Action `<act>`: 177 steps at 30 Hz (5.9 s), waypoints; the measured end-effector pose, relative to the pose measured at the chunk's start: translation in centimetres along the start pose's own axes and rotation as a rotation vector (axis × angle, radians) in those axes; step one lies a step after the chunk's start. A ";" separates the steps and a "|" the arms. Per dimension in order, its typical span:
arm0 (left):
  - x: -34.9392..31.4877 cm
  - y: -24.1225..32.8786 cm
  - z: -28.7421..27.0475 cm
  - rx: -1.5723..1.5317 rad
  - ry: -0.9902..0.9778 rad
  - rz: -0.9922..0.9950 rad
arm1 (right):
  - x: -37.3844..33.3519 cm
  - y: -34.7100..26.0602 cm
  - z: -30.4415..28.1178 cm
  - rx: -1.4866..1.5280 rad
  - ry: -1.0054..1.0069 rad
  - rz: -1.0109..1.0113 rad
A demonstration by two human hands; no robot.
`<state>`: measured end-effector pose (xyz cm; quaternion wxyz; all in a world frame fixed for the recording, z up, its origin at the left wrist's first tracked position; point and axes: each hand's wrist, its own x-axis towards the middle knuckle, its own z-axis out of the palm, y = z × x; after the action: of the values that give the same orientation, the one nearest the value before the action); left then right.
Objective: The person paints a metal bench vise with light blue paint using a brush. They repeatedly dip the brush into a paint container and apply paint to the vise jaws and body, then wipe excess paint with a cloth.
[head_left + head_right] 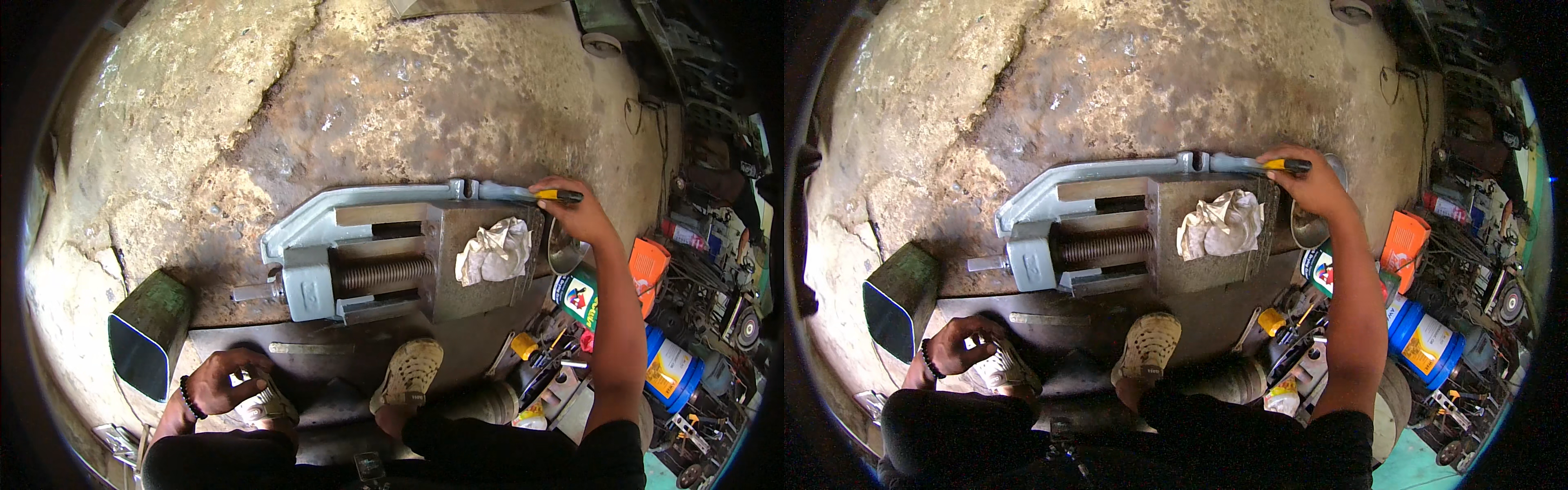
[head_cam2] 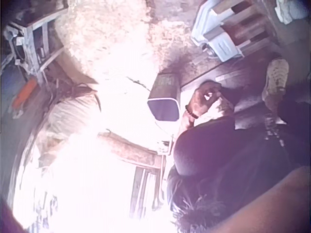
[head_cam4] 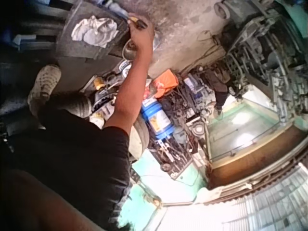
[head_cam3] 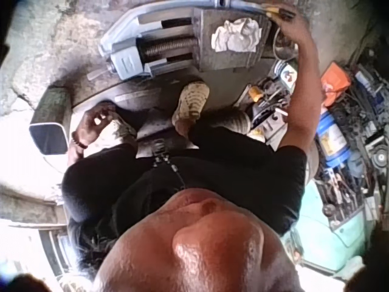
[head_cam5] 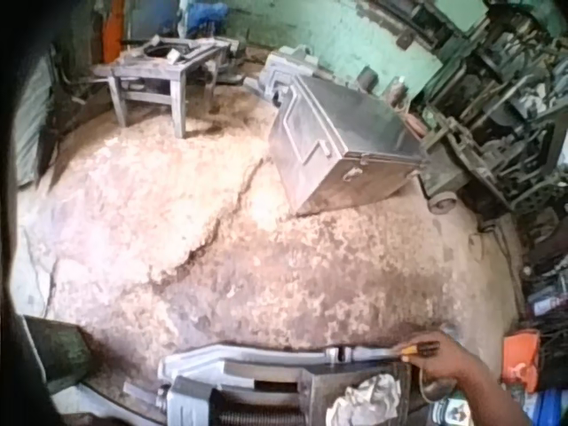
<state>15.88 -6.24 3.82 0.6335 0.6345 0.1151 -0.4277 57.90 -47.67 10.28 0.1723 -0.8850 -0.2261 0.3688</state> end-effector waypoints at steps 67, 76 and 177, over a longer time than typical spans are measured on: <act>-0.6 -0.5 -0.6 0.038 0.071 0.043 | 11.0 -2.4 3.4 -0.107 -0.040 0.114; -0.4 -0.2 -0.8 0.067 0.072 0.061 | 9.9 -1.1 3.0 0.004 -0.022 0.052; 6.6 22.4 15.2 0.874 0.016 -0.196 | -10.7 15.4 4.9 0.368 0.500 -0.046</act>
<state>29.25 -26.43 17.66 0.2615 0.8319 -0.0122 -0.4893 51.79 -65.59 5.86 0.3882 -0.8969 -0.1260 0.1704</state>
